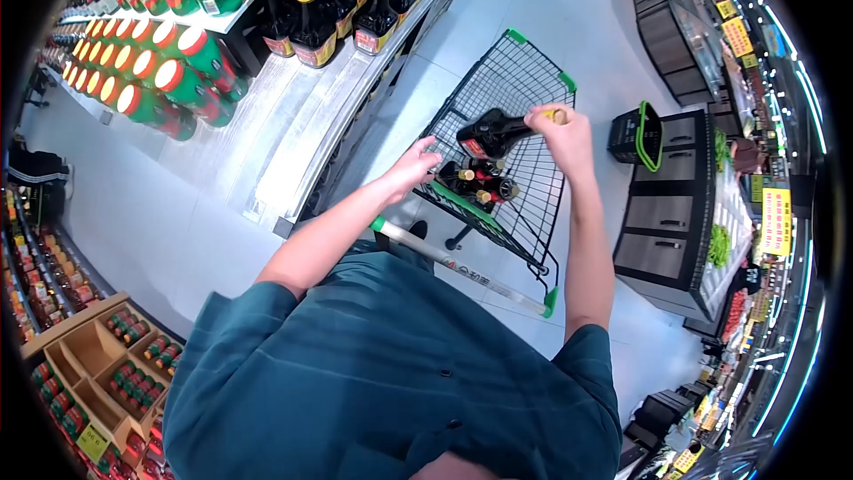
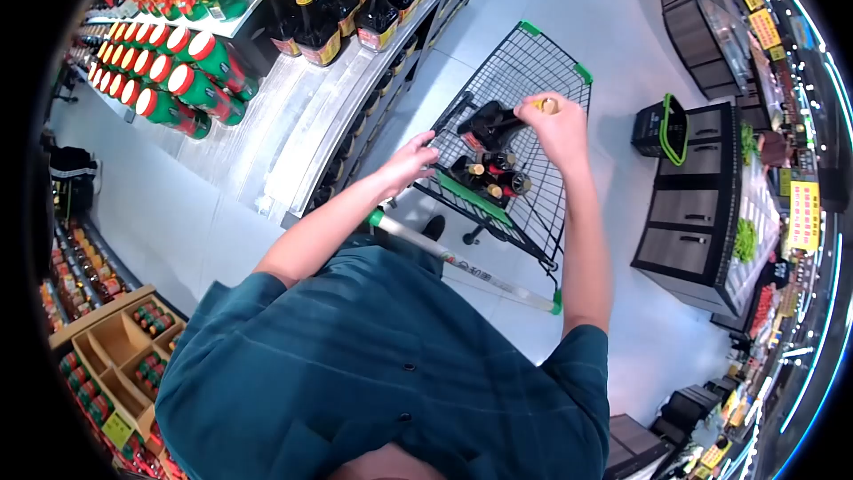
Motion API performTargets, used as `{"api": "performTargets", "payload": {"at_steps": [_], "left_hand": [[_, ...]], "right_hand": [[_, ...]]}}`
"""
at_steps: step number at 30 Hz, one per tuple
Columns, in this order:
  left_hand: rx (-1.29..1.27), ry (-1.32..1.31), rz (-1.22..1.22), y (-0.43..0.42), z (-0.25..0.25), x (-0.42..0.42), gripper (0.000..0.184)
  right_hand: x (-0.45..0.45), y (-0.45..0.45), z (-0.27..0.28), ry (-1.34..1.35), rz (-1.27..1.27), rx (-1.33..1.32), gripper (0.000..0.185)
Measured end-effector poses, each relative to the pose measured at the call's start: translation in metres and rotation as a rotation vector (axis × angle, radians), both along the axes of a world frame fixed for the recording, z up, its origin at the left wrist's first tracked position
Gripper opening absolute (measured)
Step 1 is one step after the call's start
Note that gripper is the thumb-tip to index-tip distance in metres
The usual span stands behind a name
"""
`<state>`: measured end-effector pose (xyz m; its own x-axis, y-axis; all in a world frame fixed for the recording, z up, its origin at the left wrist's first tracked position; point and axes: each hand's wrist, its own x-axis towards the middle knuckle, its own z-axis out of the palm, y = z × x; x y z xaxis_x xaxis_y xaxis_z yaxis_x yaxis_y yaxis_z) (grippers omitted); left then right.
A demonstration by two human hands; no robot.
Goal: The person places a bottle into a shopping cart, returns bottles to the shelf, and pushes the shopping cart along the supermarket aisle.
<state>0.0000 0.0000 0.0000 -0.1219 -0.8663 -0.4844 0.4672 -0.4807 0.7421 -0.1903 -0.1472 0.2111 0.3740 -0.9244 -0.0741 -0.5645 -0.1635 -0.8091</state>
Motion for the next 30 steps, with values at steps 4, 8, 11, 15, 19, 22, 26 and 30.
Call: {"api": "performTargets", "payload": {"at_steps": [4,8,11,15,19,22,26,30], "left_hand": [[-0.122,0.527,0.25,-0.007,0.021,0.019,0.059],[-0.32,0.62,0.352,0.004,0.069,0.073,0.033],[-0.331,0.473,0.493,0.016,0.075,0.106,0.033],[-0.254,0.226,0.606,0.012,0.043,0.149,0.033],[-0.182,0.107,0.675,0.006,0.033,0.18,0.036],[-0.122,0.124,0.721,0.0,0.019,0.192,0.038],[-0.057,0.163,0.693,-0.007,0.002,0.202,0.043],[-0.071,0.176,0.681,-0.013,-0.006,0.204,0.048]], "right_hand": [[0.058,0.027,0.089,0.009,0.008,0.014,0.022],[0.12,0.041,0.113,-0.073,0.11,0.027,0.023],[0.164,0.05,0.114,-0.09,0.172,0.022,0.023],[0.213,0.053,0.092,-0.116,0.192,0.021,0.022],[0.254,0.048,0.056,-0.125,0.252,0.035,0.015],[0.277,0.043,0.029,-0.134,0.272,0.052,0.014],[0.297,0.035,0.007,-0.028,0.297,0.034,0.014],[0.315,0.017,-0.015,0.047,0.343,-0.053,0.015]]}}
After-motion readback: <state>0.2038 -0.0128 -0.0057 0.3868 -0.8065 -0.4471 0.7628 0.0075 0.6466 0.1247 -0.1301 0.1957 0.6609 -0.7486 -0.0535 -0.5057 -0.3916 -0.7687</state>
